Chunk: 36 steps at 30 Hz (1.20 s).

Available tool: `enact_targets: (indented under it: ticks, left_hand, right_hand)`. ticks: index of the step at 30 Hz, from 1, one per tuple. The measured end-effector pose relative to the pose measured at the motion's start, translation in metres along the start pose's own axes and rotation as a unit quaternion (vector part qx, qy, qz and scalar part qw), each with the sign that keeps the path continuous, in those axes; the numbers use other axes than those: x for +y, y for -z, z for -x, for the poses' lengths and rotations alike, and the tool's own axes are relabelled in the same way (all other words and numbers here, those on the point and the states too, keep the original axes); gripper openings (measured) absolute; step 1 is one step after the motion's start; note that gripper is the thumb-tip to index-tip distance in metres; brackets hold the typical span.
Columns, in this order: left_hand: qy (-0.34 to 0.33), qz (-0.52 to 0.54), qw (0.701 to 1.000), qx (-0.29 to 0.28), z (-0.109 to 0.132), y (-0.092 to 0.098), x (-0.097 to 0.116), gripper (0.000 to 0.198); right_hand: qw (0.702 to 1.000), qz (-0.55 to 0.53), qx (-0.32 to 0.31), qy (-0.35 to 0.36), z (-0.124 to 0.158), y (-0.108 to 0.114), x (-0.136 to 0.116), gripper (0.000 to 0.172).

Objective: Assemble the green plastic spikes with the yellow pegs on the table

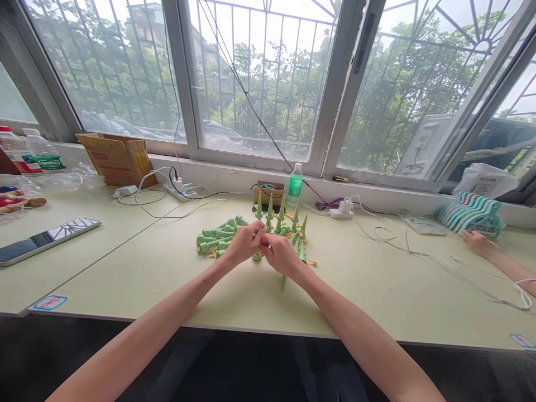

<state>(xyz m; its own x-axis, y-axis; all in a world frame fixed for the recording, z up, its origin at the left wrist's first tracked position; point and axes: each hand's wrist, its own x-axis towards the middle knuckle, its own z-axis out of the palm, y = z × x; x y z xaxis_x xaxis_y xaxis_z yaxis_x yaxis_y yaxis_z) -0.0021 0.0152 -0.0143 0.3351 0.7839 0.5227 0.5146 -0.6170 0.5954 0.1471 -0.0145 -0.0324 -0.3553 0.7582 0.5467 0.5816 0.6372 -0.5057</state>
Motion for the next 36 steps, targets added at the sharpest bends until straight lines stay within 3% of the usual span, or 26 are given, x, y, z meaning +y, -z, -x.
enact_targets:
  ticks: [36]
  left_hand:
    - [0.007,-0.021,0.999,-0.035,0.0005,0.0033,0.0009,0.028]
  right_hand:
    - [1.000,-0.016,-0.003,0.000,0.0013,-0.0040,0.0009,0.015]
